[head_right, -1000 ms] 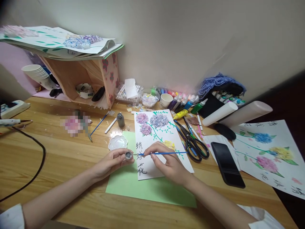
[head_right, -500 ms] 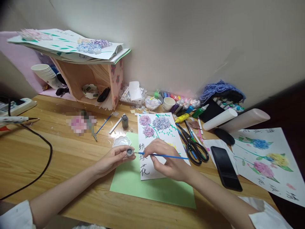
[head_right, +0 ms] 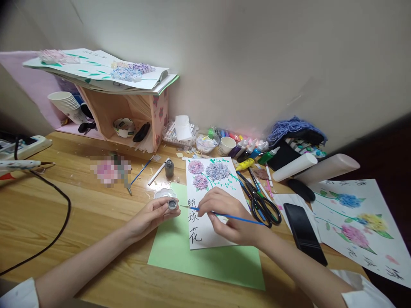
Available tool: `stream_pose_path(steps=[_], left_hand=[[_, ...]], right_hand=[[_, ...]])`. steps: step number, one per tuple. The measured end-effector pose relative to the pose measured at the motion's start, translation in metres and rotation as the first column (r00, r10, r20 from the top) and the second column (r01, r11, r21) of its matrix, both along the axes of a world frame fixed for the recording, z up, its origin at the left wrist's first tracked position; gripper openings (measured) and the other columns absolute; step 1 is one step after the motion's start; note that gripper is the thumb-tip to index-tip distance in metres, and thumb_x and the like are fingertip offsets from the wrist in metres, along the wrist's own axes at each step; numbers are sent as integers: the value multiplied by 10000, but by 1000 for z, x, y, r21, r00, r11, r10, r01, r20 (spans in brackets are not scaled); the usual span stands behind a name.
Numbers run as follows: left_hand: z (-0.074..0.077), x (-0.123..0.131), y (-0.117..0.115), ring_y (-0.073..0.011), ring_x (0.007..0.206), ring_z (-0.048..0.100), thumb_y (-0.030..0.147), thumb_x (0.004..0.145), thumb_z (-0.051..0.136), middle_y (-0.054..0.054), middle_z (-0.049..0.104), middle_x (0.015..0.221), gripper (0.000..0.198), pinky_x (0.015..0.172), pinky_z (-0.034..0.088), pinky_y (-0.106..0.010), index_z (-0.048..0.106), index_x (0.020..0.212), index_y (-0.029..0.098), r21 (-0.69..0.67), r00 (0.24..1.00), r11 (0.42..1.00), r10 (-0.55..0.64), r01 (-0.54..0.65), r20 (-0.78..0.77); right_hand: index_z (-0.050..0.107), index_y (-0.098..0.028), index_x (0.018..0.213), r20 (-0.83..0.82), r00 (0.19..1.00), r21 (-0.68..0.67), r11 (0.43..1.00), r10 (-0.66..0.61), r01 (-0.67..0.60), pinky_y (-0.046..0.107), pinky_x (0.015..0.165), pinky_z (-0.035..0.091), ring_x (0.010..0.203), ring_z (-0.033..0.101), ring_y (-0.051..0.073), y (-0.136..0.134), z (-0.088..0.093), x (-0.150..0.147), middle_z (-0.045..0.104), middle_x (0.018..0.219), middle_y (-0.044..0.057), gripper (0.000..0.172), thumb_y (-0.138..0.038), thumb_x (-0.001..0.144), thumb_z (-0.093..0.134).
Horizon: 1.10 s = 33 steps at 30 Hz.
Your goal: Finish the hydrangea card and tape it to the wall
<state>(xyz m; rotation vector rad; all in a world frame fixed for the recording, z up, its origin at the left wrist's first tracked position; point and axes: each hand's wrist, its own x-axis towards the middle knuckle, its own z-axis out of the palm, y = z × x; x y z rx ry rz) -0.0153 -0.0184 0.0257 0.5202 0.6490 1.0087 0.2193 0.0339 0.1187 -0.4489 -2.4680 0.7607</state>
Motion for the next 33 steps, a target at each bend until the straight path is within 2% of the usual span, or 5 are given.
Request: stream_pose_path(steps=[7,12,16,21,33], left_hand=[[0,-1,-1,-165,897,658,286,754,720,-62,693,949,263,959,433,-326,698,978,150,-3,999,1000,14,-14,35],[-3,-1,-1,-155,879,648,289,754,719,-68,685,911,256,949,432,-324,703,960,138,7,1000,1000,26,-26,11],[-1,0,1,-142,858,632,305,737,733,-70,673,889,268,946,428,-320,708,938,130,5,999,999,41,-41,0],[0,0,3,-150,853,620,322,723,741,-75,658,877,278,943,429,-334,711,922,129,1,998,998,62,-62,-22],[5,-2,3,-149,855,618,325,732,730,-66,652,878,263,930,437,-312,712,918,140,33,997,997,75,-74,-24]], right_hand=[[551,-239,1012,-184,948,301,903,-260,306,334,716,464,806,579,183,64,4,-10,620,860,42,246,-85,833,486],[550,-203,1052,13,910,425,827,-413,369,341,869,434,991,541,198,149,-19,-59,636,1033,78,203,-202,922,393],[577,-162,1059,135,868,456,808,-478,374,353,854,418,971,530,227,189,-47,-97,657,1040,101,259,-241,940,360],[597,-158,1038,269,813,503,795,-517,339,348,855,379,991,515,232,202,-64,-113,663,999,109,309,-269,960,320],[565,-117,1100,418,731,582,777,-538,239,366,847,356,1050,459,287,207,-63,-116,605,1071,159,260,-225,889,459]])
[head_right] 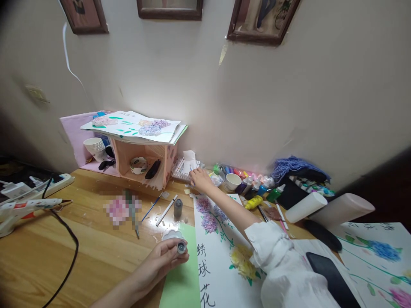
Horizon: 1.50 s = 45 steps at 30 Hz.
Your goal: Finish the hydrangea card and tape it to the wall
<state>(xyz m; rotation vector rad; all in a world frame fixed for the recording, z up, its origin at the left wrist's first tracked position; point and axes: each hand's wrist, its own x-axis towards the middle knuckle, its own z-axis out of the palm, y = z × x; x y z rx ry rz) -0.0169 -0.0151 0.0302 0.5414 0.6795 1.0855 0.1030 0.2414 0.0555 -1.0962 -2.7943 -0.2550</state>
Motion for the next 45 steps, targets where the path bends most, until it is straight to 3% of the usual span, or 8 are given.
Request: stream_pose_path(steps=[12,16,18,23,29,34,40,45], left_hand=[[1,-2,0,-172,876,636,324,726,737,-78,669,900,279,943,434,-335,708,928,135,17,1000,1000,-3,3,2],[0,-4,2,-180,890,639,325,739,725,-82,677,914,284,972,414,-359,703,950,138,15,1000,1000,8,-8,-2],[-1,-6,4,-179,891,641,320,730,734,-81,681,919,288,982,406,-367,701,953,141,2,1000,1000,30,-30,-1],[1,-18,15,-167,903,647,302,722,745,-74,693,962,293,989,406,-340,699,966,148,-6,991,991,134,-134,-20],[9,-40,33,-162,898,653,304,692,765,-65,706,957,298,977,428,-321,698,930,137,20,932,937,349,-348,-101],[6,-50,40,-162,908,650,307,694,760,-69,708,946,290,971,436,-317,693,912,128,47,898,909,417,-415,-140],[8,-51,38,-157,916,642,315,709,745,-66,704,949,276,956,437,-301,687,911,136,57,897,908,418,-414,-145],[23,-48,30,-148,896,638,294,722,734,-42,702,931,259,941,440,-301,682,943,168,102,902,911,412,-401,-131]], right_hand=[[562,-116,1137,-90,995,-124,991,42,-53,403,902,349,1111,418,308,-8,13,6,553,1165,178,343,-84,802,495],[564,-126,1097,-246,969,-191,980,8,-56,402,940,336,1122,424,276,-33,32,14,567,1147,152,312,-65,848,386],[582,-145,1014,-310,950,-268,962,-34,-53,375,878,390,1005,507,239,-53,35,20,614,1025,118,255,-103,862,382],[591,-161,917,-370,920,-531,842,-133,-92,284,638,476,669,589,145,-95,12,31,648,796,34,149,-188,772,571],[538,-157,1094,-479,848,-632,759,-227,-154,308,694,515,791,611,159,-100,-24,10,610,1019,90,499,-275,653,739],[604,-164,875,-542,806,-648,730,-238,-220,340,763,505,844,610,187,-95,-35,-5,627,920,57,244,-223,669,721],[609,-181,898,-611,769,-658,661,-188,-361,340,867,483,912,619,171,-111,-12,3,662,939,36,155,-237,759,649],[591,-179,1031,-656,741,-646,616,-147,-450,368,871,487,926,602,172,-141,20,17,638,994,57,243,-282,812,611]])
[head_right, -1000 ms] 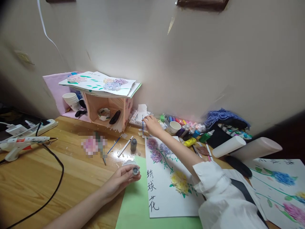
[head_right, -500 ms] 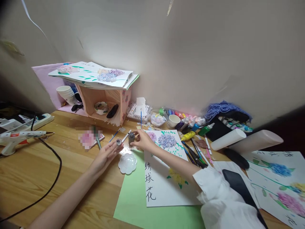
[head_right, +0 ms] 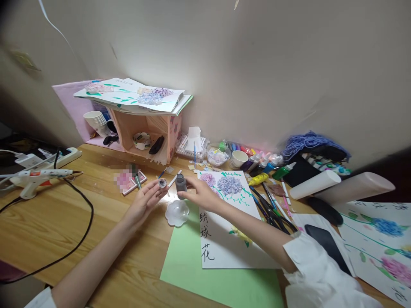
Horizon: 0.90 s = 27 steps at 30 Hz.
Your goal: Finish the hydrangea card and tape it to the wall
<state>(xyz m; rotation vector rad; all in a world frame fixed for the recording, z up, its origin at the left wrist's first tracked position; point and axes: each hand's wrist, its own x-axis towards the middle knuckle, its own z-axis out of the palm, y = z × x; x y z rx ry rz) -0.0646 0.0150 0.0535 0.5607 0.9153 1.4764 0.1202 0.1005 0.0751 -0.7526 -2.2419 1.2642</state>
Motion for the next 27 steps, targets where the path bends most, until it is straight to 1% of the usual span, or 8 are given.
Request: stream_pose_path(steps=[3,6,10,14,18,22,25,27], left_hand=[[14,-1,-5,-168,918,632,314,726,725,-43,695,954,269,934,443,-310,683,955,180,50,998,999,0,3,-59],[33,-2,-10,-185,947,617,310,733,715,-46,682,990,259,898,459,-291,686,961,189,128,962,992,34,1,-271],[63,3,-17,-169,906,610,237,756,688,-49,658,948,212,811,487,-241,683,961,187,265,809,956,56,124,-584],[87,14,-23,-152,905,598,174,770,652,-49,614,949,229,819,499,-235,679,997,183,336,644,905,96,261,-759],[95,23,-23,-129,907,598,129,754,654,-39,606,942,250,825,502,-210,669,1000,172,337,601,883,82,325,-795],[97,30,-18,-111,901,611,152,762,662,-23,624,926,206,832,505,-185,658,968,165,270,651,891,-37,365,-758],[98,35,-15,-112,892,621,185,771,665,-21,643,917,186,830,508,-188,651,955,160,216,654,887,-119,408,-747],[98,38,-14,-117,888,622,203,774,667,-23,649,915,190,827,509,-200,652,959,161,193,617,876,-142,443,-774]], right_hand=[[580,-185,1062,13,1000,10,1000,11,-11,355,842,501,926,588,170,-19,14,9,619,998,58,260,-302,830,596],[564,-198,1097,-15,1000,-4,1000,0,-1,342,838,508,931,583,166,-36,22,16,609,1005,54,285,-302,834,597],[538,-219,1130,-69,997,-61,998,-17,13,331,846,513,930,584,157,-53,27,23,595,1021,48,303,-311,845,589],[532,-236,1120,-56,998,-47,998,-36,34,315,836,504,922,573,153,-65,29,33,578,1001,34,277,-293,854,583],[535,-250,1075,6,995,50,994,-97,97,294,795,478,898,548,154,-72,32,46,563,969,20,237,-278,847,594],[532,-258,1033,18,988,125,981,-153,149,271,749,448,847,527,143,-76,37,54,559,924,2,207,-260,839,604],[521,-269,1061,10,985,134,976,-175,172,264,755,435,857,524,141,-79,39,59,563,945,-2,244,-238,834,605],[517,-267,1066,25,982,121,975,-189,185,264,759,429,862,525,141,-83,38,62,565,954,-3,251,-226,833,602]])
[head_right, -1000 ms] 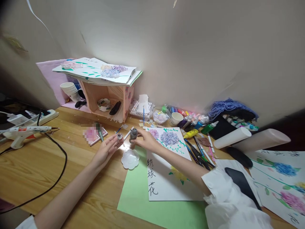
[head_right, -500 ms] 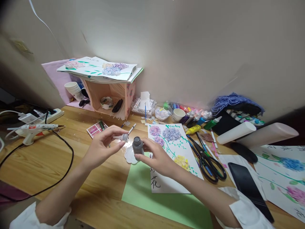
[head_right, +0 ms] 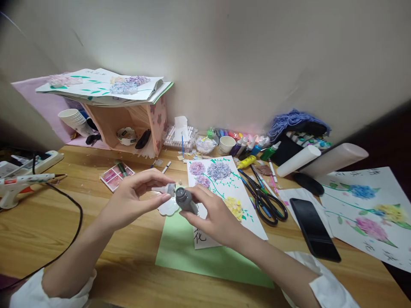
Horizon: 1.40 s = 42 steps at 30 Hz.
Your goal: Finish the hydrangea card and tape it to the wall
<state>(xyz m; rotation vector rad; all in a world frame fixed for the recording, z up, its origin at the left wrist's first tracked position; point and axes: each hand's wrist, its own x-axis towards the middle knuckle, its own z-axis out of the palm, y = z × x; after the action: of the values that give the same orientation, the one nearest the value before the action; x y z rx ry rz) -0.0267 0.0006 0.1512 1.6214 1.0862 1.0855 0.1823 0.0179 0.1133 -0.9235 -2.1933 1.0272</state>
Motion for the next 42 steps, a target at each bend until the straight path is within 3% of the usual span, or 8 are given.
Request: stream_pose_path(steps=[7,11,17,24,30,36,42], left_hand=[[-6,4,-14,-121,802,609,242,791,654,-13,654,865,151,721,499,-221,652,933,191,42,967,998,-44,56,-249],[-17,0,-19,-133,847,605,266,814,627,-8,648,914,151,759,494,-242,643,959,225,-15,951,1000,-23,20,-310],[-41,2,-15,-162,933,608,328,845,587,-29,640,1005,184,828,498,-282,635,988,223,-254,983,967,-47,0,-179],[-55,13,-5,-179,974,602,317,824,617,-45,646,1012,222,878,476,-298,622,1012,197,-396,998,917,-44,55,37],[-57,21,-2,-161,916,613,323,822,617,-39,649,985,206,833,488,-271,636,984,197,-342,999,939,-19,27,27],[-53,28,-4,-158,858,606,328,842,585,-48,633,950,197,794,491,-287,634,964,181,-219,993,975,7,-33,-118],[-49,30,-5,-149,857,586,295,859,569,-36,601,932,158,779,463,-276,619,977,202,-41,960,999,-4,-8,-281]], right_hand=[[505,-250,1083,52,999,-112,994,-8,14,271,787,416,901,525,152,-26,-13,14,564,998,12,271,-224,829,596],[517,-245,1065,40,997,-169,983,-66,72,272,782,414,882,524,149,-33,-26,19,561,968,8,252,-230,827,598],[521,-254,1068,-11,984,-212,962,-178,172,272,782,426,895,524,150,-33,-42,15,561,979,6,236,-255,840,582],[528,-246,1109,-36,976,-182,962,-214,204,274,785,433,911,524,152,-31,-47,11,563,999,13,290,-217,826,585],[534,-234,1119,-16,972,-120,966,-233,229,276,773,434,895,527,155,-30,-52,11,567,993,24,308,-208,817,592],[538,-231,1116,-3,973,-82,970,-230,229,288,763,445,886,541,171,-31,-52,9,579,983,39,315,-196,807,591],[548,-237,1099,-6,969,-70,967,-248,247,296,774,454,895,560,185,-31,-51,10,585,981,47,298,-183,806,573]])
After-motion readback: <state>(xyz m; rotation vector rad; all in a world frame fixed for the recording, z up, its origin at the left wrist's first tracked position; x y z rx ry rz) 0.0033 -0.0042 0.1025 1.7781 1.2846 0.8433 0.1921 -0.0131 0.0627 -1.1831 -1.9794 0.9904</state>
